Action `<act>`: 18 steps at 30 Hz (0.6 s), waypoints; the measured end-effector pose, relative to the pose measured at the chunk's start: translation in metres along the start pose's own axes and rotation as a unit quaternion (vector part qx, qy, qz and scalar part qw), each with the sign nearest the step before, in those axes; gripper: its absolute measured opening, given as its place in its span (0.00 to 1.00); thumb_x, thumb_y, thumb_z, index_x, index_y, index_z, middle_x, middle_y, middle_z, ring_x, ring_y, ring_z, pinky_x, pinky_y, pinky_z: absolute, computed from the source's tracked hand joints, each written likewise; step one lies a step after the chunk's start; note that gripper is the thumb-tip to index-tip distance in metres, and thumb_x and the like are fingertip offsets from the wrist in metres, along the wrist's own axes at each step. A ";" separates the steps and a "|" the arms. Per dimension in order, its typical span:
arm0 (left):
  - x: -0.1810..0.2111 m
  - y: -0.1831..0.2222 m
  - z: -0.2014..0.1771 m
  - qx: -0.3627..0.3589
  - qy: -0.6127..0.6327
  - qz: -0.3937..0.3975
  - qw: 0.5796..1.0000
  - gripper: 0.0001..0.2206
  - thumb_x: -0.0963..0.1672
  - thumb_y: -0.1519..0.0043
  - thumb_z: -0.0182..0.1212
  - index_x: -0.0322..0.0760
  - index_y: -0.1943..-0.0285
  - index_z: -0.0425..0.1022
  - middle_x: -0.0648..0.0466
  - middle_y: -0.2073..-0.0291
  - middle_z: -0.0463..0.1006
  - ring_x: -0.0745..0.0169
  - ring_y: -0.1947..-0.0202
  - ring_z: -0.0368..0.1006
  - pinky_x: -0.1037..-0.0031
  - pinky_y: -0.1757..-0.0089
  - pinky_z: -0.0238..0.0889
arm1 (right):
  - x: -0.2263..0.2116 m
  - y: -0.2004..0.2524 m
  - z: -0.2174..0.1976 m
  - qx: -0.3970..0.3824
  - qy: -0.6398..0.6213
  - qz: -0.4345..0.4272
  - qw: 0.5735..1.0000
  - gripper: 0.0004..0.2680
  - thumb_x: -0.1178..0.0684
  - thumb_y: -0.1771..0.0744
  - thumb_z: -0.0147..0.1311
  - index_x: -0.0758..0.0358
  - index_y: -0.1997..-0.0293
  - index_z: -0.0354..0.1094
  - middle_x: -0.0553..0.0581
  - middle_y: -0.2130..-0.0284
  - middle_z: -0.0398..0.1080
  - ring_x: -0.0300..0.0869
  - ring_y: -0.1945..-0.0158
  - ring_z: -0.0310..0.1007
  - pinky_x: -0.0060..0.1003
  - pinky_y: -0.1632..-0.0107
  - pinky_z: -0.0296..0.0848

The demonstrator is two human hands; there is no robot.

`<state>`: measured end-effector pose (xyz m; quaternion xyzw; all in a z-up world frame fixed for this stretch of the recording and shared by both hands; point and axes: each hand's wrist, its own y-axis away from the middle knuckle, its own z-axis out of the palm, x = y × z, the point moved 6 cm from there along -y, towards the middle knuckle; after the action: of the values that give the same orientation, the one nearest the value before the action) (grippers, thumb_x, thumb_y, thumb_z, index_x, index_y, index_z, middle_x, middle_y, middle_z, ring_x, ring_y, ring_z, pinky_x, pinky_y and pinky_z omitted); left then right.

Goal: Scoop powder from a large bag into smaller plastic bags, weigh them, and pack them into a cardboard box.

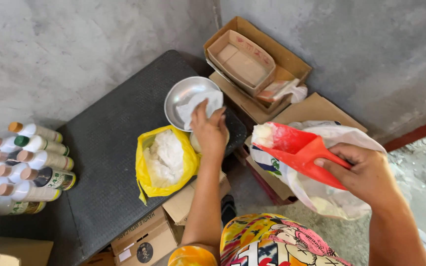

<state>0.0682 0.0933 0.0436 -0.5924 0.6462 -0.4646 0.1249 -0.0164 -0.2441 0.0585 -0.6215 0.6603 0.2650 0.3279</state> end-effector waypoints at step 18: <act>-0.145 -0.040 -0.003 -0.131 0.051 -0.071 0.988 0.17 0.37 0.46 0.62 0.41 0.48 0.82 0.49 0.46 0.80 0.44 0.57 0.80 0.60 0.55 0.73 | -0.150 -0.147 0.190 -0.081 0.124 -0.228 0.962 0.12 0.47 0.39 0.68 0.62 0.59 0.76 0.64 0.71 0.75 0.54 0.68 0.76 0.46 0.63 0.74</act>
<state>0.1306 0.2275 0.0183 -0.6234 0.6633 -0.4134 -0.0200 0.1514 -0.0162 0.0590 -0.8080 0.5129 0.1569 0.2439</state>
